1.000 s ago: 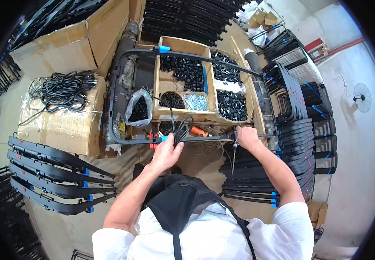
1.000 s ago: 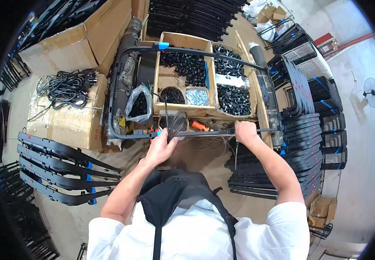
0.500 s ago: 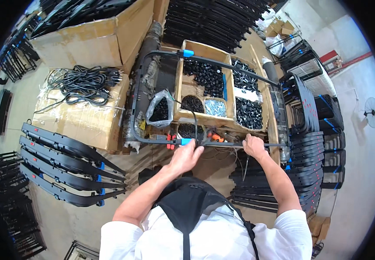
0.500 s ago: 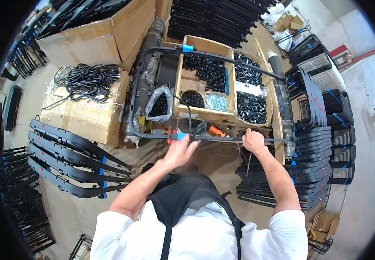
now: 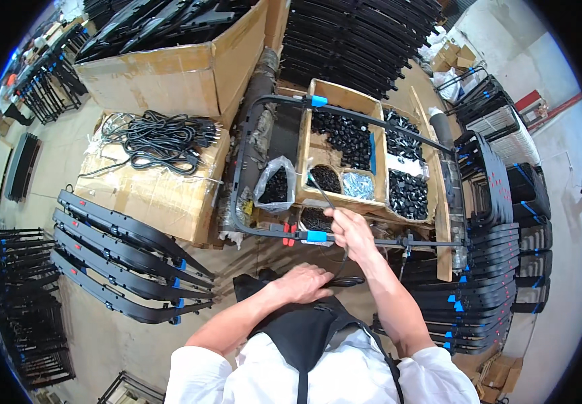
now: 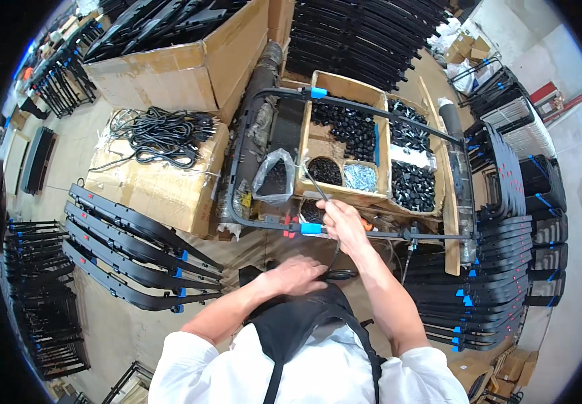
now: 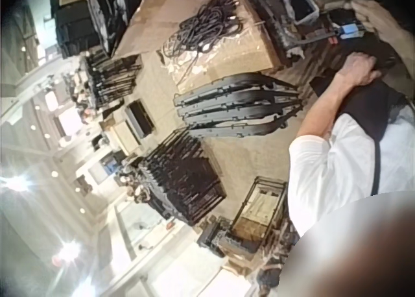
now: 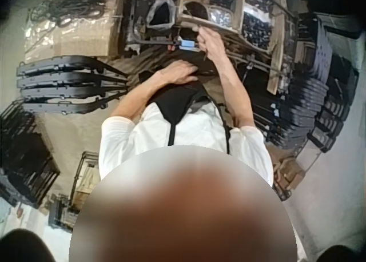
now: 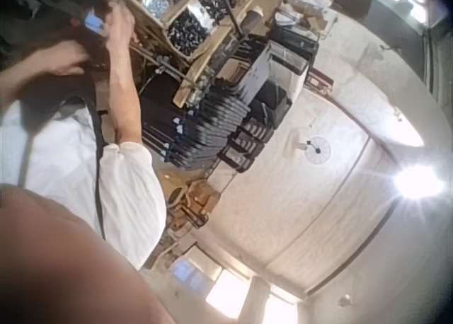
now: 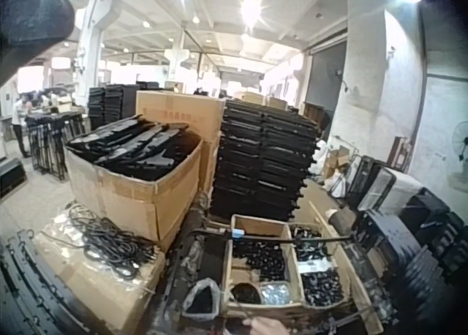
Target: Assembling components of a lawn mower, including the handle, housing, and internal wiring on a factory assembly line.
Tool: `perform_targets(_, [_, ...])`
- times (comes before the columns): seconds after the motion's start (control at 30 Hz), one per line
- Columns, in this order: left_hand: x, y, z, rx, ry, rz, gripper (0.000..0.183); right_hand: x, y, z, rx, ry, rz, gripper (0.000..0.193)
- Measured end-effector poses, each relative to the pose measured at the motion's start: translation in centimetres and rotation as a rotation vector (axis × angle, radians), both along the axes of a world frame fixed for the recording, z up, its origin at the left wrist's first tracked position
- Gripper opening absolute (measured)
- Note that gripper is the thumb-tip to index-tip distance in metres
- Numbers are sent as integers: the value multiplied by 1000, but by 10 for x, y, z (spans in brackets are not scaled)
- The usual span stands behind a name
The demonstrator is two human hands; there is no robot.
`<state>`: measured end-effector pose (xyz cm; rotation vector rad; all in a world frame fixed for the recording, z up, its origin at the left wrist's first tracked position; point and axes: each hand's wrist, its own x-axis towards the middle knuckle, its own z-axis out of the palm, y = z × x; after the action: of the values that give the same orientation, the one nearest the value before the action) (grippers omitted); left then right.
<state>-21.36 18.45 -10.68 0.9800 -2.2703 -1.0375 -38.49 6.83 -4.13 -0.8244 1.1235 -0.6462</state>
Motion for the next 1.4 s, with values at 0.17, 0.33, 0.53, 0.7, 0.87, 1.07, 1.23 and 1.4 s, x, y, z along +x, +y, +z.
perform_targets(0.17, [84,-61,81,-434,248,756,9,-19,43,45,-90,91,61,31])
perform_targets(0.33, [118,-108,78,-369,169,758,32,-27,81,68,-178,107,168,32])
perform_targets(0.53, [82,-78,58,604,760,268,55,-48,100,66,-188,105,234,32])
perform_targets(0.7, [56,-26,70,869,1040,358,55,-74,109,46,-167,105,294,33])
perform_targets(0.87, [32,17,81,854,1231,520,64,-93,113,31,-225,167,426,31])
perform_targets(1.07, [2,63,84,912,1053,895,59,-104,123,-6,-529,284,516,30])
perform_targets(1.23, [-1,99,66,1085,952,966,51,-108,124,-20,-505,309,636,29])
perform_targets(1.4, [3,103,59,879,1128,1006,40,-96,124,-16,-444,319,733,31])
